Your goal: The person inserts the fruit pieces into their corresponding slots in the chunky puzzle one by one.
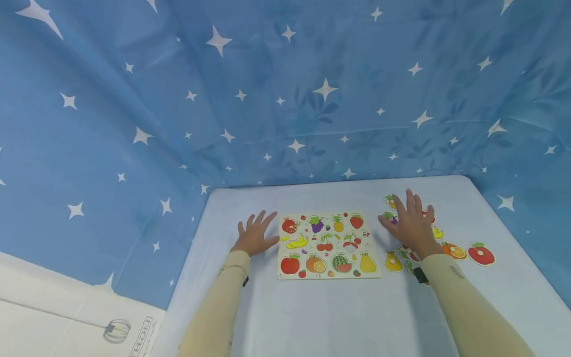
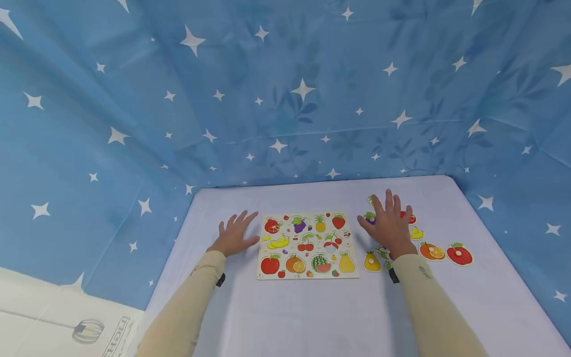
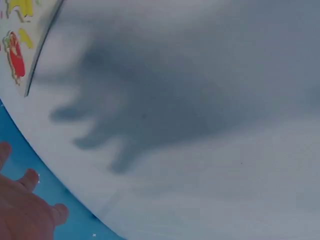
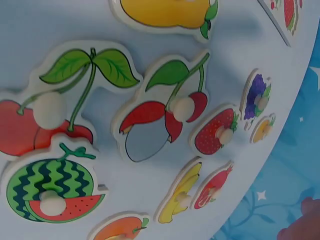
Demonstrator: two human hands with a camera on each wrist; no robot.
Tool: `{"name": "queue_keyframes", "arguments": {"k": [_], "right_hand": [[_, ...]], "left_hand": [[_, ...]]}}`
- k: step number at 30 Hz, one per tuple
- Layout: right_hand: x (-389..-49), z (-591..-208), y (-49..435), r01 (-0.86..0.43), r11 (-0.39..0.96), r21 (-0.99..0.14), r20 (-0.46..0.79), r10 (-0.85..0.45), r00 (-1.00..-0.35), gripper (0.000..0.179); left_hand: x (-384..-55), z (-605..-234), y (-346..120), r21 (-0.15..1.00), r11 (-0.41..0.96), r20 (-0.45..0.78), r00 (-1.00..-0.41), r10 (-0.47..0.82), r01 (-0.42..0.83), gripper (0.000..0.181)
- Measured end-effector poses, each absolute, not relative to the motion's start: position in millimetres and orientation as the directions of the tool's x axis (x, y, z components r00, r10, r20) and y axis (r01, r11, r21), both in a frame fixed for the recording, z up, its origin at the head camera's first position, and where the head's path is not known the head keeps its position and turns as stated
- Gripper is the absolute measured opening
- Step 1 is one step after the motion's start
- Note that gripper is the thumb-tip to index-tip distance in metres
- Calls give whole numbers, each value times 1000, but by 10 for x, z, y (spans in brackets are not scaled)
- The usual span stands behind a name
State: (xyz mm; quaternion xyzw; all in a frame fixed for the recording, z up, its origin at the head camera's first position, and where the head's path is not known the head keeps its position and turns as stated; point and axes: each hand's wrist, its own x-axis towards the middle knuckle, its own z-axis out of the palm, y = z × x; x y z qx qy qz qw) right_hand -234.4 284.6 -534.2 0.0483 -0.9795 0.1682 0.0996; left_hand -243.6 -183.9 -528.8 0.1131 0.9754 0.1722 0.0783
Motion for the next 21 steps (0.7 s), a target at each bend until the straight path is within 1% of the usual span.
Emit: {"name": "queue_keyframes", "arguments": {"k": [2,4,9,15,21], "right_hand": [[-2364,-5339,2877,-116,935,-334,199,-50,-979,83],[-2382,-5328,2914,-100,930,-353,178,-39,-983,84],[-2398,-5282,3046,-51,928,-368,111,-10,-994,87],[-2440,-5188,3285,-13,924,-383,83,20,-996,87],[-2596,-5000,3415,-13,920,-392,25,-4,-1000,87]], "left_hand": [[-2434,-5329,-1847,353,912,-137,-953,269,206,79],[-2435,-5385,-1861,328,918,-149,-947,283,223,78],[-2425,-5541,-1881,281,933,-174,-944,282,227,78],[-2406,-5726,-1842,307,926,-195,-938,286,219,80],[-2378,-5761,-1876,317,933,-201,-949,242,170,79]]}}
